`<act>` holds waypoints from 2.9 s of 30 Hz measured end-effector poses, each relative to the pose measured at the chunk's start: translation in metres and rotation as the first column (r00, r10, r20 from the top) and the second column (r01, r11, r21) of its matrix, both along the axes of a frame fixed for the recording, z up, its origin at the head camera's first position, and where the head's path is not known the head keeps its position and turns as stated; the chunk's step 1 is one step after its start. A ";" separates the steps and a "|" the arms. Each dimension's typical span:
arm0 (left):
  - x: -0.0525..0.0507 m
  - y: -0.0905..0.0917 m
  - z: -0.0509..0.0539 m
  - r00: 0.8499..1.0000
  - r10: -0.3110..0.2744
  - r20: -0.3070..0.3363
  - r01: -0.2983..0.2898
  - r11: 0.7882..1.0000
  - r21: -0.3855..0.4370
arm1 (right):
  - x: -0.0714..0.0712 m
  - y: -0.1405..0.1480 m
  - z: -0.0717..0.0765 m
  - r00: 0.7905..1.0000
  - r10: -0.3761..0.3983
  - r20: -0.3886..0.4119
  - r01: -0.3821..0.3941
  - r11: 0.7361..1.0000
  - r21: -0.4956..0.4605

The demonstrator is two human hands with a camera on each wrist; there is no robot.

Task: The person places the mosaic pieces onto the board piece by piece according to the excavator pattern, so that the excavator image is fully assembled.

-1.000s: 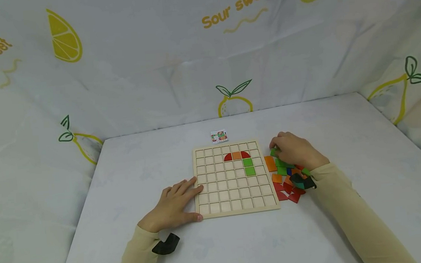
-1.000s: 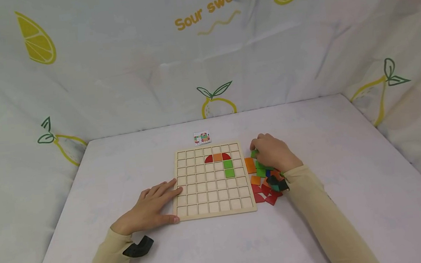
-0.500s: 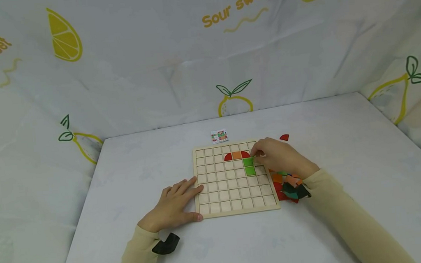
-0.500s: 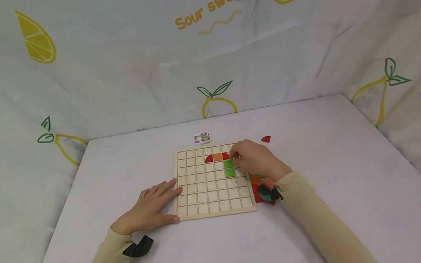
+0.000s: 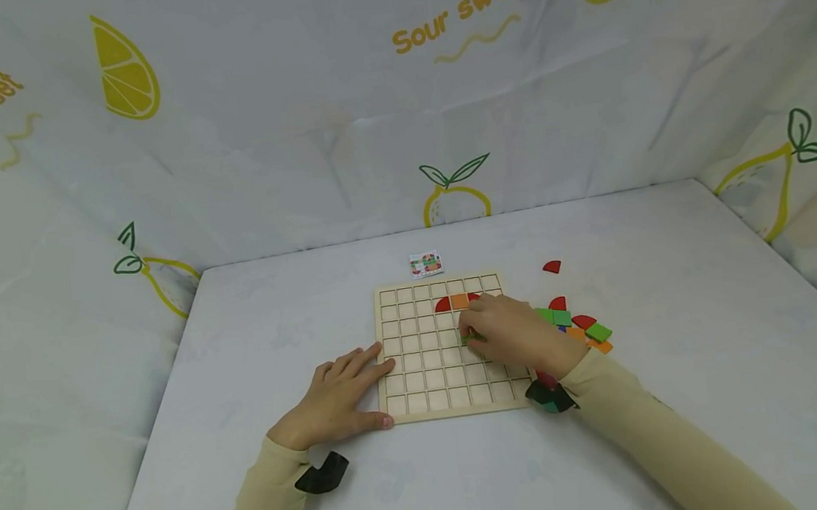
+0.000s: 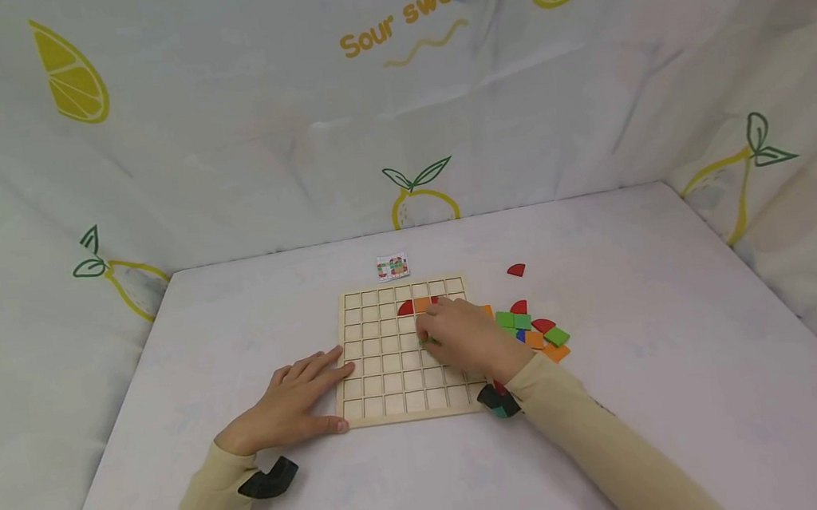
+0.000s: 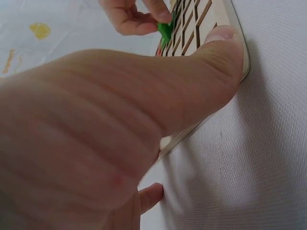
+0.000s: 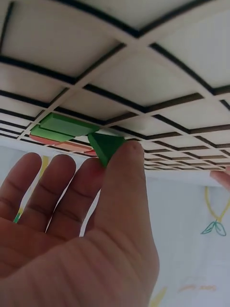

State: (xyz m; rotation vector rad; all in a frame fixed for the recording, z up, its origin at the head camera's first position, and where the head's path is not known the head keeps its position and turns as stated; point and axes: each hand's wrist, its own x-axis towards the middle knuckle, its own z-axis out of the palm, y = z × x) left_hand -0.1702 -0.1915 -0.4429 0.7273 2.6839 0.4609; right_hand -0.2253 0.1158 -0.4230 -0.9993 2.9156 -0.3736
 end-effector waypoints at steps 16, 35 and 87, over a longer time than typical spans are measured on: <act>0.001 0.001 0.002 1.000 0.009 0.005 -0.009 1.000 0.002 | -0.001 0.003 -0.007 1.000 -0.006 -0.007 0.006 1.000 -0.021; -0.001 0.001 0.000 1.000 0.002 0.002 -0.002 1.000 -0.001 | -0.018 0.047 0.028 0.970 -0.160 0.183 0.175 0.982 -0.067; 0.001 0.001 0.004 1.000 -0.001 0.002 0.001 1.000 0.022 | -0.042 0.077 0.009 0.938 -0.264 0.225 0.280 0.959 -0.040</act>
